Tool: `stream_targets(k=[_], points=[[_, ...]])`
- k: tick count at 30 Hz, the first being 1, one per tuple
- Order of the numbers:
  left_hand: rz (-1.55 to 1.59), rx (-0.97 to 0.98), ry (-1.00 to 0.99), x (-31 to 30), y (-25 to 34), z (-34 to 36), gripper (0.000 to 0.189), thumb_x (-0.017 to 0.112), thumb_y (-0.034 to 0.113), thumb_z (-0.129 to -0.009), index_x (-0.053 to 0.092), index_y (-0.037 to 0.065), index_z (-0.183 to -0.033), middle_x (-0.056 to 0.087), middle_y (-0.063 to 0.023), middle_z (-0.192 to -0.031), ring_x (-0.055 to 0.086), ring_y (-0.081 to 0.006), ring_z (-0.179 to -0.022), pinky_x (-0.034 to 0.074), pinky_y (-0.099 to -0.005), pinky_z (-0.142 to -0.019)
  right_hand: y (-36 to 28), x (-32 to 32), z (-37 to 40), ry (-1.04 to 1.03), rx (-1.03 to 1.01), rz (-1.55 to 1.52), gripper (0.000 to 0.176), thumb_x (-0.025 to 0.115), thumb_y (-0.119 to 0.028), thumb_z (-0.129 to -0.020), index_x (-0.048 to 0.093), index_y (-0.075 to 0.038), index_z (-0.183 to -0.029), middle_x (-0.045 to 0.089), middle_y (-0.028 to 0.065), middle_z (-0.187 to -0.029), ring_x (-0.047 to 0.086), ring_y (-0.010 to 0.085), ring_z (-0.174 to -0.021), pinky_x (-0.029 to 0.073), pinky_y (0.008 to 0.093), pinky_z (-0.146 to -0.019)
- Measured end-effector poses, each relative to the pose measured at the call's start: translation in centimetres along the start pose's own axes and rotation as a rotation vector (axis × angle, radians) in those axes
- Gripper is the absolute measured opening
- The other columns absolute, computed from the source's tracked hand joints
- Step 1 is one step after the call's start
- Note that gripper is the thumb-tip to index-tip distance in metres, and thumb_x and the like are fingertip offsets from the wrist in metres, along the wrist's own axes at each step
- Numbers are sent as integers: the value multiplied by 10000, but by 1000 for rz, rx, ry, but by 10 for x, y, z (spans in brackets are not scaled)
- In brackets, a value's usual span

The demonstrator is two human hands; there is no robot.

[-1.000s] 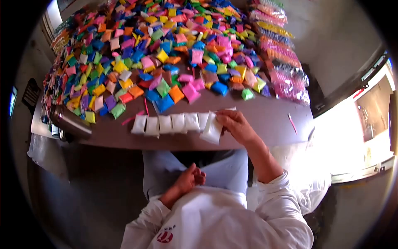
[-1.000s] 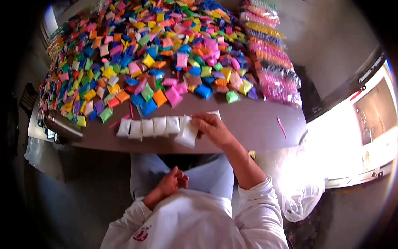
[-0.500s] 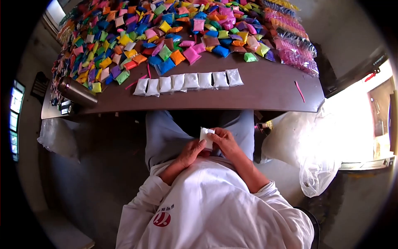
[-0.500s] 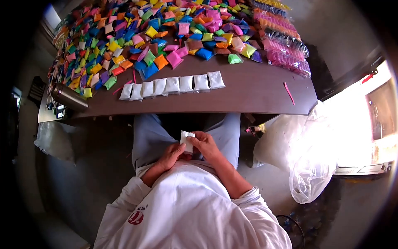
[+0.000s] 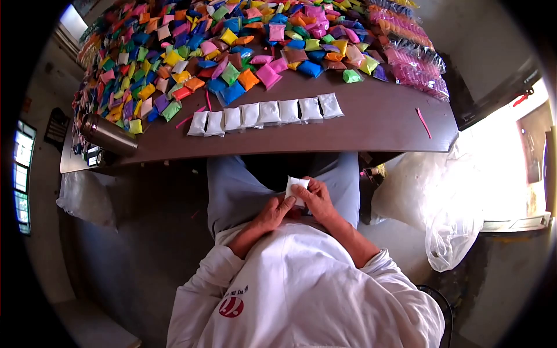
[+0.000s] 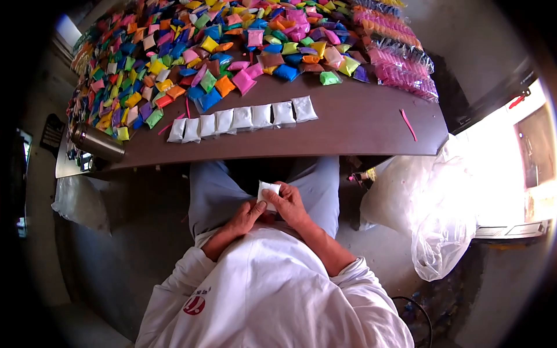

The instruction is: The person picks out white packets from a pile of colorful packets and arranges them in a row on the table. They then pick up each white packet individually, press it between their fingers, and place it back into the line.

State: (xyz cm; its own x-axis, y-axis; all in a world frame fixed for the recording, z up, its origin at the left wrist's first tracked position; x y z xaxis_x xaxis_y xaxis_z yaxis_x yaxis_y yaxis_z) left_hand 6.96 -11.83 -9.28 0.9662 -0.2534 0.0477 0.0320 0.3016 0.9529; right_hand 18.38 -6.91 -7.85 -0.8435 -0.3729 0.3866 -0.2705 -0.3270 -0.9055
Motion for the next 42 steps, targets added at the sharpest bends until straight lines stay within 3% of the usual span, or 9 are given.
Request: stream_targets(k=[7,16,18,25,31,37,40,42], points=[[-43,28,6,-1,0,1,485,436,459,-940,571,0,-1018,631,-57,-771,596,-135,-689,487,-264,-664,0,3,-2,-2,-18,9,172,608,-194,-892,598,-22,-897,621,9,-791,548,71,-699,459,233,-629],[-126,-5,-29,3,9,1,503,433,475,-936,593,0,-971,639,-83,-807,600,-163,-736,480,-301,-711,6,0,-6,-3,-12,-101,191,644,-212,-846,613,-27,-878,617,22,-757,555,86,-663,456,230,-611],[-55,-12,-26,3,4,1,482,441,458,-938,580,-3,-969,619,-72,-786,574,-161,-719,468,-295,-698,4,0,-3,103,74,-21,185,644,-209,-847,624,-27,-875,613,18,-739,550,85,-645,452,229,-592],[-106,0,-69,8,1,0,495,449,458,-935,592,-16,-933,632,-95,-783,595,-181,-727,475,-309,-705,1,0,-3,32,11,-36,173,649,-200,-843,635,-29,-853,610,16,-718,556,90,-637,450,229,-570],[-28,-18,-34,6,-2,0,501,452,457,-933,591,-24,-948,637,-93,-781,601,-181,-712,481,-307,-697,7,-2,0,14,161,-209,149,636,-169,-849,626,-23,-878,618,35,-738,573,104,-644,463,236,-585],[-77,-53,-51,5,-5,-1,499,456,459,-931,590,-20,-961,639,-87,-779,605,-170,-721,482,-298,-698,0,-2,-1,0,78,-69,192,629,-190,-862,617,-8,-923,620,45,-772,577,112,-660,463,238,-587],[-59,-24,-44,4,-3,-1,504,447,470,-931,577,-13,-988,638,-92,-809,611,-182,-742,486,-305,-716,-4,-2,5,37,177,-28,261,555,-255,-915,629,-5,-896,606,17,-746,540,87,-661,447,240,-599],[-53,-21,-43,4,-1,0,509,440,475,-932,576,-12,-991,638,-94,-803,611,-182,-742,485,-306,-717,4,-9,6,-5,189,258,322,510,-295,-939,635,-10,-855,585,0,-721,513,73,-651,430,243,-585]])
Point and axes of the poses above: each hand's wrist, its own z-axis away from the middle knuckle, its own x-axis out of the palm, y = z × x, the point moved 6 cm from there along -z, towards the middle knuckle
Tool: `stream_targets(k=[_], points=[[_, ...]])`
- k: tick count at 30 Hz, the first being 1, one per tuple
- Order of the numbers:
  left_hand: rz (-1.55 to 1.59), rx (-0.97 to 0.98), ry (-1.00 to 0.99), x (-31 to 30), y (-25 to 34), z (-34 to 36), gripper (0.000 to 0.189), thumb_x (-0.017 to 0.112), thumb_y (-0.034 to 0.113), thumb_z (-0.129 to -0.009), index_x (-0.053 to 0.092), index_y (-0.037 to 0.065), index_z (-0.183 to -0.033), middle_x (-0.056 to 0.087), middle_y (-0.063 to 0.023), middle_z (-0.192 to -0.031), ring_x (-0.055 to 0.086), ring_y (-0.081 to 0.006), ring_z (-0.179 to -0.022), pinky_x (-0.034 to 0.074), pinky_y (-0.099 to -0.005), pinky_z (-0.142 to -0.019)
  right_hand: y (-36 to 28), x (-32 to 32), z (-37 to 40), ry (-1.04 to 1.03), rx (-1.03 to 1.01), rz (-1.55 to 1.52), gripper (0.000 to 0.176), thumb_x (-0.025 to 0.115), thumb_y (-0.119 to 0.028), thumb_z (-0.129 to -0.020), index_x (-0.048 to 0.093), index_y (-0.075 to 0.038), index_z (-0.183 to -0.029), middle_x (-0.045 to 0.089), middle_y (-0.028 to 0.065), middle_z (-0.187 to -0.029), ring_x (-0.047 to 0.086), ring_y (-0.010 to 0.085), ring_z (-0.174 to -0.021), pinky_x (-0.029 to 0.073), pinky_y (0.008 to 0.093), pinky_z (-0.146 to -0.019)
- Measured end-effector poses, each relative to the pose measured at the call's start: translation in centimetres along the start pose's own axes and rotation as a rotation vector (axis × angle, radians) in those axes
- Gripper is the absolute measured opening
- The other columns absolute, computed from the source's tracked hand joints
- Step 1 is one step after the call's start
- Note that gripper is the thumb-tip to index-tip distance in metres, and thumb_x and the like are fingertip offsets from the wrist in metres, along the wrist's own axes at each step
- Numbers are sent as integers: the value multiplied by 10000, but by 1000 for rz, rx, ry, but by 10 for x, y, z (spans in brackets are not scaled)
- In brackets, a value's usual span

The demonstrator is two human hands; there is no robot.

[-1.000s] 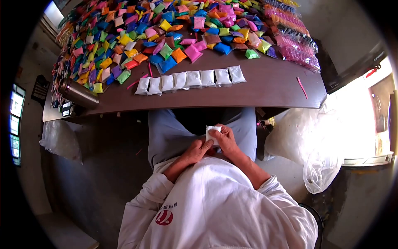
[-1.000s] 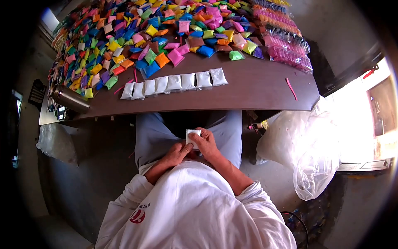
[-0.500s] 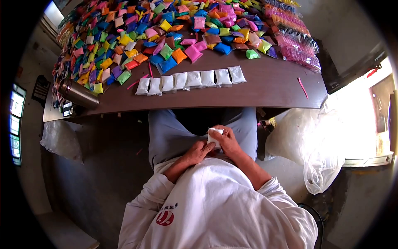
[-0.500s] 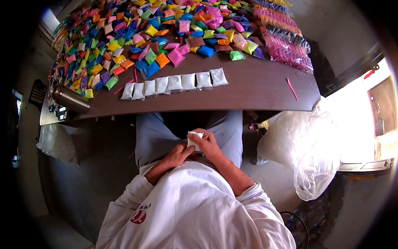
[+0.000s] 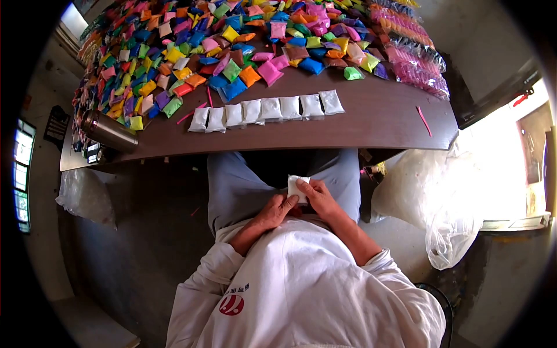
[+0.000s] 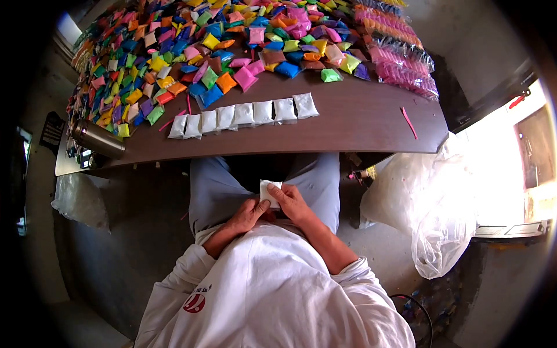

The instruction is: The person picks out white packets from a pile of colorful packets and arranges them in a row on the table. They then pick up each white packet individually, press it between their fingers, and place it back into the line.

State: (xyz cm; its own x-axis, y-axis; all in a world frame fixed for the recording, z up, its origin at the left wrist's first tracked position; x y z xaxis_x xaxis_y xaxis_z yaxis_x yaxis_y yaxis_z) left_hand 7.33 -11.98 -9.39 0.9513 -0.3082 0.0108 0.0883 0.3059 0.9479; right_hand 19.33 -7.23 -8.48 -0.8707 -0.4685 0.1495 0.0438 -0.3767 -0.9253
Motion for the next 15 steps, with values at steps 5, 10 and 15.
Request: stream_targets(k=[5,10,15], points=[[-72,15,-25,0,1,-1,504,438,471,-935,575,-10,-996,638,-92,-803,606,-180,-744,479,-302,-714,0,2,-3,-3,-162,-54,365,482,-327,-949,630,-13,-837,567,-12,-700,495,62,-653,418,243,-583],[-23,-9,-12,-2,-1,0,485,446,455,-937,572,-9,-998,639,-86,-803,602,-174,-743,476,-299,-714,-11,4,2,42,-130,-18,380,475,-334,-953,618,-5,-827,564,-10,-696,492,66,-651,415,238,-572],[-18,14,44,-1,-1,-1,505,437,468,-936,599,-9,-908,638,-81,-767,590,-165,-720,468,-300,-705,-13,-2,4,36,-207,112,383,483,-348,-950,626,3,-895,565,-5,-698,484,69,-652,415,246,-568]])
Point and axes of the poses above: each hand's wrist, its own z-axis away from the middle knuckle, its own x-axis out of the palm, y = z × x, the point moved 6 cm from there along -z, towards the middle knuckle
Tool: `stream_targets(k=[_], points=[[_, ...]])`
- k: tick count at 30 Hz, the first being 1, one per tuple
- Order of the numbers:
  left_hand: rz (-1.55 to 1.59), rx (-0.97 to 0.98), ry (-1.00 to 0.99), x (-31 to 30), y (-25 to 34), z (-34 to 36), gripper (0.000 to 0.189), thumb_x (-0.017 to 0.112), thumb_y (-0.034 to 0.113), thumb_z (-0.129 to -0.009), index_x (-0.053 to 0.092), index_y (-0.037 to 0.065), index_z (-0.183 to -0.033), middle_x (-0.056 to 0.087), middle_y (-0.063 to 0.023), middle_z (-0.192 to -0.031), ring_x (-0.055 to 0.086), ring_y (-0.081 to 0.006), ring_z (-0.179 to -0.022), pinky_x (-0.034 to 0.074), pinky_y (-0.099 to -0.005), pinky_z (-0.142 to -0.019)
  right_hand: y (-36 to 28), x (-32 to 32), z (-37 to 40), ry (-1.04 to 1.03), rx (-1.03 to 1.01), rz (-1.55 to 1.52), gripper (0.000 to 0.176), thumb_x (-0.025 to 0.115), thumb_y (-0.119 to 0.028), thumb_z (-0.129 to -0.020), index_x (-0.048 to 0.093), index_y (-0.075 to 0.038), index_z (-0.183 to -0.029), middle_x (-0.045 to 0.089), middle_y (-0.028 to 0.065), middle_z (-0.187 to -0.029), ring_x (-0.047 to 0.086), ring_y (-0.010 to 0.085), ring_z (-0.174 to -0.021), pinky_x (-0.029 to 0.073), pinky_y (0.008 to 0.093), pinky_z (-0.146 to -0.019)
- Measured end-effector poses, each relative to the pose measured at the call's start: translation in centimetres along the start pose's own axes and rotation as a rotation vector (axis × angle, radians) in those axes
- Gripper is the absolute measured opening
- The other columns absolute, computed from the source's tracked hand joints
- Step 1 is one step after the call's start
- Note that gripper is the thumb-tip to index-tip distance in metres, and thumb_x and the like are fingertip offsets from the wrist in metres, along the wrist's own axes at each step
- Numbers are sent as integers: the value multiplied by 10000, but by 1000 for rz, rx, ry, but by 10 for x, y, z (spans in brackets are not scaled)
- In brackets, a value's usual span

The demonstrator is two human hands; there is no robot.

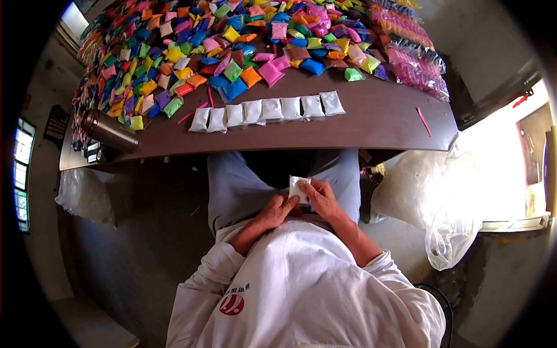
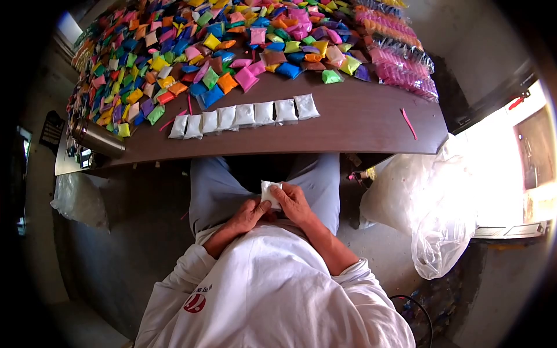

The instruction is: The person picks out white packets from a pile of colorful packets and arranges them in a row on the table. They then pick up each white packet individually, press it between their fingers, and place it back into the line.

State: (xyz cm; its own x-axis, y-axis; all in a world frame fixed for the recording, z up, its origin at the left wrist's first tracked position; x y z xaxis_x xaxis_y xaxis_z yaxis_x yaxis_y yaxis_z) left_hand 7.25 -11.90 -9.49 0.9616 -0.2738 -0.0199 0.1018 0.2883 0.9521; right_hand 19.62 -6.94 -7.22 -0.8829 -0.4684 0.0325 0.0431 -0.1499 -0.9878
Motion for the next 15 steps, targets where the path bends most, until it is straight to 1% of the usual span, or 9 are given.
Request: stream_targets(k=[4,6,7,9,10,12,13,15], points=[[-21,37,-37,0,2,-1,509,436,476,-934,593,-8,-922,638,-79,-767,592,-160,-715,472,-296,-702,0,-1,0,10,-3,-43,364,497,-336,-945,631,0,-899,565,-6,-701,483,66,-657,420,249,-573],[2,9,-26,-2,4,1,518,432,486,-933,594,-6,-913,637,-77,-765,591,-160,-709,473,-298,-697,5,-1,0,7,61,-33,341,508,-314,-943,611,11,-942,574,7,-725,486,77,-655,425,248,-581],[1,8,-26,-2,4,1,518,432,486,-933,594,-6,-913,637,-77,-765,591,-160,-709,473,-298,-697,5,2,0,7,61,-34,341,508,-314,-943,611,11,-942,574,7,-725,486,77,-655,425,248,-581],[-8,-11,-48,-2,3,1,525,431,488,-931,573,-15,-981,640,-86,-804,609,-163,-734,487,-291,-715,-5,0,0,160,-67,-50,379,589,-343,-892,572,33,-945,590,43,-744,516,103,-656,440,269,-580],[-9,-11,-47,-2,3,1,525,431,488,-931,573,-15,-981,640,-86,-804,609,-163,-734,487,-291,-715,-9,-1,2,160,-68,-51,379,589,-343,-892,572,33,-945,590,43,-744,516,103,-656,440,269,-580],[-43,-19,-13,-4,5,2,537,426,503,-929,579,-8,-987,640,-79,-811,598,-151,-738,481,-285,-708,-17,-11,9,242,24,264,489,683,-383,-814,523,47,-983,602,86,-844,533,133,-716,459,294,-615],[-44,-18,-14,-4,8,2,537,426,503,-929,579,-8,-987,640,-79,-811,598,-151,-738,481,-285,-708,-21,-10,10,243,23,264,489,683,-383,-814,523,47,-983,602,86,-844,533,133,-716,459,294,-615],[-98,-84,-19,-2,7,1,519,446,496,-925,581,-1,-989,632,-68,-802,578,-135,-740,471,-282,-696,-30,-6,14,251,-34,376,521,735,-415,-751,526,33,-914,595,88,-814,547,144,-724,468,309,-613]])
Point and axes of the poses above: each hand's wrist, its own z-axis away from the middle knuckle, its own x-axis out of the palm, y = z × x, the point moved 6 cm from there along -z, towards the middle knuckle
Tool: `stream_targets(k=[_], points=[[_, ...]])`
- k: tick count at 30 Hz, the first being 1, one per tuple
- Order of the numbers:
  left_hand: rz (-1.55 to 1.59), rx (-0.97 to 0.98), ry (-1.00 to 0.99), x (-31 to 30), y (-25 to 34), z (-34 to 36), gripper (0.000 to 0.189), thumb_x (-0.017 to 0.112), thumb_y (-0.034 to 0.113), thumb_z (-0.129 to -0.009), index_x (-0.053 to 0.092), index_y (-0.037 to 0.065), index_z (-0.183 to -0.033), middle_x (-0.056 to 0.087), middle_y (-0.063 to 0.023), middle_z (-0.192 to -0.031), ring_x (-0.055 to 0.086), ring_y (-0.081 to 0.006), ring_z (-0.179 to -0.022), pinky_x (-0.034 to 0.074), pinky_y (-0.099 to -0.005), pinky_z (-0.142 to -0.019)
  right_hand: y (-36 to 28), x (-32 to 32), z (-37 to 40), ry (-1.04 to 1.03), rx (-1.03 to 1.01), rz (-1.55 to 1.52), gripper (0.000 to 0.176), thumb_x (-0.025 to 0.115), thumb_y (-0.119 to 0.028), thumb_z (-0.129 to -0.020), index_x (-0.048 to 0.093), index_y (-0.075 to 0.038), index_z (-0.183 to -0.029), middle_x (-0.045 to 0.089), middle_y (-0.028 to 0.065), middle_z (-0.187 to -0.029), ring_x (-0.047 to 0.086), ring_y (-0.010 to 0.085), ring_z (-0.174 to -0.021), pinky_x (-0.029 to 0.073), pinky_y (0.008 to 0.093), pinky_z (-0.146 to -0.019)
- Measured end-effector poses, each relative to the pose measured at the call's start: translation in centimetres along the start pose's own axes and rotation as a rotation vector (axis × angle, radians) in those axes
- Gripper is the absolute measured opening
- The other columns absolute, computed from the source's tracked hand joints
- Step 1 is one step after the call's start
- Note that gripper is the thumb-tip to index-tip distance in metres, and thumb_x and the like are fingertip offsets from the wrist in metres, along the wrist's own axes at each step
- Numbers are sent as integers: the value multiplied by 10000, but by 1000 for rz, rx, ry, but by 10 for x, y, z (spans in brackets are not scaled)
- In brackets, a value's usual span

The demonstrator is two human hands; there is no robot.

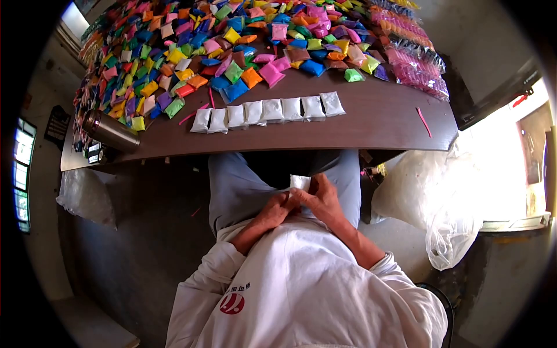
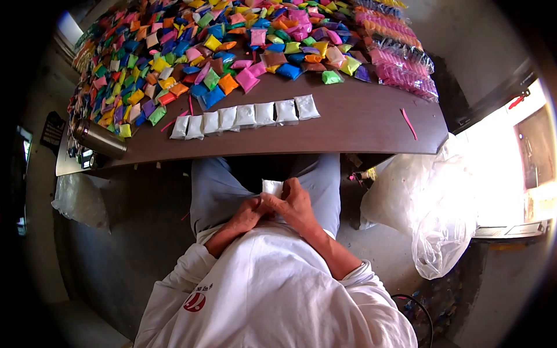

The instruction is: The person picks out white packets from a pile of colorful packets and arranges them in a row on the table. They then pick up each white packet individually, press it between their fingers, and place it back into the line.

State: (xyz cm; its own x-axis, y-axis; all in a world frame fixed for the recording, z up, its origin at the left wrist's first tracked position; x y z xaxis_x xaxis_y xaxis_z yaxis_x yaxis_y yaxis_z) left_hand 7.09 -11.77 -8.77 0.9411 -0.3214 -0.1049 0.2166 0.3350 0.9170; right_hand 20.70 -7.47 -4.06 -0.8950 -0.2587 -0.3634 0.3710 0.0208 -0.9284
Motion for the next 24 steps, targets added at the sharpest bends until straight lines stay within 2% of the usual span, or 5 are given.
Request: stream_targets(k=[3,7,9,14,24], points=[[26,-42,58,2,-12,-4,434,521,417,-915,598,-10,-942,611,-88,-774,558,-144,-730,450,-291,-677,-4,4,-2,-2,32,130,595,753,-410,-705,507,60,-976,598,174,-746,581,231,-663,478,348,-600],[-40,187,119,1,0,-3,381,564,371,-902,602,-6,-948,592,-73,-765,542,-133,-729,444,-281,-674,13,9,-6,-29,95,42,429,693,-270,-762,527,29,-1021,582,95,-835,555,171,-733,467,298,-620],[-82,181,-60,7,5,-2,350,573,348,-903,575,12,-1001,582,-38,-811,526,-120,-754,437,-272,-706,26,15,-7,-182,159,-462,429,627,-171,-768,499,24,-1129,589,114,-944,561,184,-836,469,286,-683],[295,206,-74,7,7,0,389,543,403,-908,617,22,-887,588,-34,-757,536,-126,-722,442,-260,-692,39,14,-8,-358,263,-727,508,409,-175,-807,444,16,-1277,585,129,-1074,560,225,-1004,434,319,-899],[136,127,2,0,4,1,494,475,491,-917,609,36,-777,560,-32,-707,499,-130,-679,416,-271,-650,28,25,-1,-498,321,-1045,448,461,-156,-835,481,32,-1240,600,107,-1028,562,197,-936,441,304,-857]])
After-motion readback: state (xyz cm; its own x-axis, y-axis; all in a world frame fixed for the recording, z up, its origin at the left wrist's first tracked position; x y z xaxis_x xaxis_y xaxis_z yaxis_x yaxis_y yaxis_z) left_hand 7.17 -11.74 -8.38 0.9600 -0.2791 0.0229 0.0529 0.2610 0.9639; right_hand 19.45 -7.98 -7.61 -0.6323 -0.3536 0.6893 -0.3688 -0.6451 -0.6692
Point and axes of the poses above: each hand's wrist, its own z-axis away from the middle knuckle, its own x-axis out of the palm, y = z × x, the point moved 6 cm from there along -z, towards the middle knuckle
